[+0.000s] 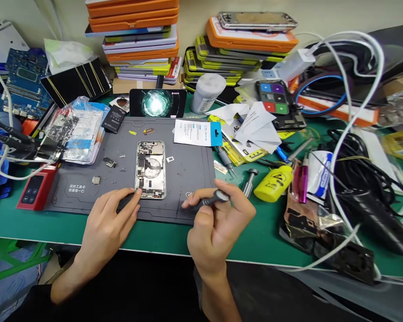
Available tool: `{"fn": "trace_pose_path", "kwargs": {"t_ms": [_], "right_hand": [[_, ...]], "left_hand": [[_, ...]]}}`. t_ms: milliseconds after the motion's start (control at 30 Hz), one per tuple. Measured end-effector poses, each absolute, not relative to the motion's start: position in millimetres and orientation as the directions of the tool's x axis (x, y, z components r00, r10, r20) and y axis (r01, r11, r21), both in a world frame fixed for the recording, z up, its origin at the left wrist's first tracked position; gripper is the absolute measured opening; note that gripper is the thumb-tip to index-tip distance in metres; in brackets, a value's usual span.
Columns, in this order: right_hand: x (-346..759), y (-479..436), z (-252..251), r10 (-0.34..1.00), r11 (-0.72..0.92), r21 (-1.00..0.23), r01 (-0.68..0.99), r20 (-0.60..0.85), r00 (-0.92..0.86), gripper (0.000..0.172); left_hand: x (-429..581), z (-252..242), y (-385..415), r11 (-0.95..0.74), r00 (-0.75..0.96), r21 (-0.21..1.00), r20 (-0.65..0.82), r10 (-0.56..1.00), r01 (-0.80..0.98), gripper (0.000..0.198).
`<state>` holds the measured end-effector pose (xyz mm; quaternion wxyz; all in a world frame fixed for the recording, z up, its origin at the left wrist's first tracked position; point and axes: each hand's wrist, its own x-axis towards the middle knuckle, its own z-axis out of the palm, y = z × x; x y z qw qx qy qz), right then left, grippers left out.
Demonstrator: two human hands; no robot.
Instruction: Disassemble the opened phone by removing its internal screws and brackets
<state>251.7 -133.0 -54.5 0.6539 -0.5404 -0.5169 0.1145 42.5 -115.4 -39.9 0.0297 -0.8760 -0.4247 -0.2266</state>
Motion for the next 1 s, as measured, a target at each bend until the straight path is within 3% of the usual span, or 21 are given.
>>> {"fn": "trace_pose_path", "kwargs": {"t_ms": [167,333,433,1000], "right_hand": [[235.8,-133.6,-41.1,0.852,0.214,-0.815,0.538,0.425,0.306,0.034],[227.6,-119.7,-40.2,0.873,0.315,-0.493,0.811,0.485,-0.043,0.019],[229.2,-116.3,-46.4,0.879,0.319,-0.384,0.866,0.462,-0.120,0.020],[224.7,-119.2,-45.2,0.887,0.315,-0.314,0.895,0.433,-0.160,0.033]], "left_hand": [[40.7,-42.0,-114.8,-0.651,0.544,0.164,0.423,0.725,0.741,0.036],[40.2,-42.4,-116.1,-0.634,0.523,0.201,0.413,0.746,0.747,0.035],[40.6,-41.9,-116.7,-0.636,0.517,0.207,0.424,0.743,0.744,0.034],[38.5,-42.6,-114.7,-0.638,0.521,0.252,0.403,0.752,0.727,0.034]]}}
